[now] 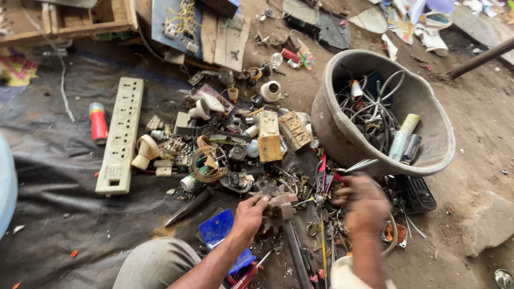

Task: The person disassembles a mechanical gear component by striking it with a hammer and prying with a screwdriver to remove internal pins and plates.

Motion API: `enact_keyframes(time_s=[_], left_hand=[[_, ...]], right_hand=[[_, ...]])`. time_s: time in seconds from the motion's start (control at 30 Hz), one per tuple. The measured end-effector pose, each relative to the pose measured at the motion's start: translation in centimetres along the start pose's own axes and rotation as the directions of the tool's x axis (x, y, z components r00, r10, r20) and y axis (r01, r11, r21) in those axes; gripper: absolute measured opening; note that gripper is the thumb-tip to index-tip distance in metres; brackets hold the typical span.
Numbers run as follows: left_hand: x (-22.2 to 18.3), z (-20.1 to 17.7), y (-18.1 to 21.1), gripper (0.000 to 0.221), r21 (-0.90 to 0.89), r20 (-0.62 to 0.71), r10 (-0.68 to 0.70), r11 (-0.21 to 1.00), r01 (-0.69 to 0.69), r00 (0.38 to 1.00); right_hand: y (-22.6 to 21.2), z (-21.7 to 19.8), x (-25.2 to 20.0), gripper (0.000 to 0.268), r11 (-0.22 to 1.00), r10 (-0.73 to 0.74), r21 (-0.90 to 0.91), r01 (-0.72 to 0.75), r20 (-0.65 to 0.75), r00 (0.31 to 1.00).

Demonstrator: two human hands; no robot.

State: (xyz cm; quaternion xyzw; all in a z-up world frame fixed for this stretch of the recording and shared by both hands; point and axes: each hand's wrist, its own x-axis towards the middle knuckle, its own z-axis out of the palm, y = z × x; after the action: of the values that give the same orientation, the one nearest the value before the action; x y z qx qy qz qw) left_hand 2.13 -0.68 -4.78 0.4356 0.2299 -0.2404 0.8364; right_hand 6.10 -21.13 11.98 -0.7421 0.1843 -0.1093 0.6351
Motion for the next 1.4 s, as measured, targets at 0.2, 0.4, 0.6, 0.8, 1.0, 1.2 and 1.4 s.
enact_keyframes(time_s=[0.2,0.4,0.6,0.8,1.0,1.2,1.4], left_hand=[[3.4,-2.1,-4.1,0.033,0.634,-0.165,0.24,0.769,-0.083,0.957],[1.8,-2.5,-2.3,0.02,0.812,-0.251,0.156,0.572,0.12,0.955],[-0.9,-2.3,1.7,0.018,0.858,-0.281,0.175,0.486,0.165,0.944],[-0.6,-2.6,0.7,0.02,0.908,-0.184,0.232,0.411,0.075,0.955],[0.5,-2.7,-0.8,0.022,0.95,-0.124,0.333,0.312,0.015,0.935],[0.6,-3.1,-1.2,0.022,0.948,-0.162,0.301,0.312,0.063,0.94],[1.2,-3.4,-1.3,0.022,0.995,-0.043,0.329,0.099,0.011,0.943]], right_hand=[[8.0,0.4,-6.2,0.048,0.519,0.213,-0.846,0.126,0.27,0.939],[15.6,0.2,-8.0,0.061,0.526,0.345,-0.843,-0.115,0.088,0.935],[14.6,0.8,-8.1,0.034,0.76,0.536,-0.525,-0.383,0.174,0.826],[10.0,0.6,-9.8,0.026,0.899,0.429,-0.109,-0.424,0.416,0.802],[12.2,3.7,-9.4,0.043,0.668,0.323,-0.744,-0.019,0.266,0.908],[11.4,3.7,-8.8,0.045,0.755,0.296,-0.653,-0.052,0.269,0.916],[10.1,1.3,-11.3,0.041,0.933,-0.276,-0.164,0.322,0.251,0.928]])
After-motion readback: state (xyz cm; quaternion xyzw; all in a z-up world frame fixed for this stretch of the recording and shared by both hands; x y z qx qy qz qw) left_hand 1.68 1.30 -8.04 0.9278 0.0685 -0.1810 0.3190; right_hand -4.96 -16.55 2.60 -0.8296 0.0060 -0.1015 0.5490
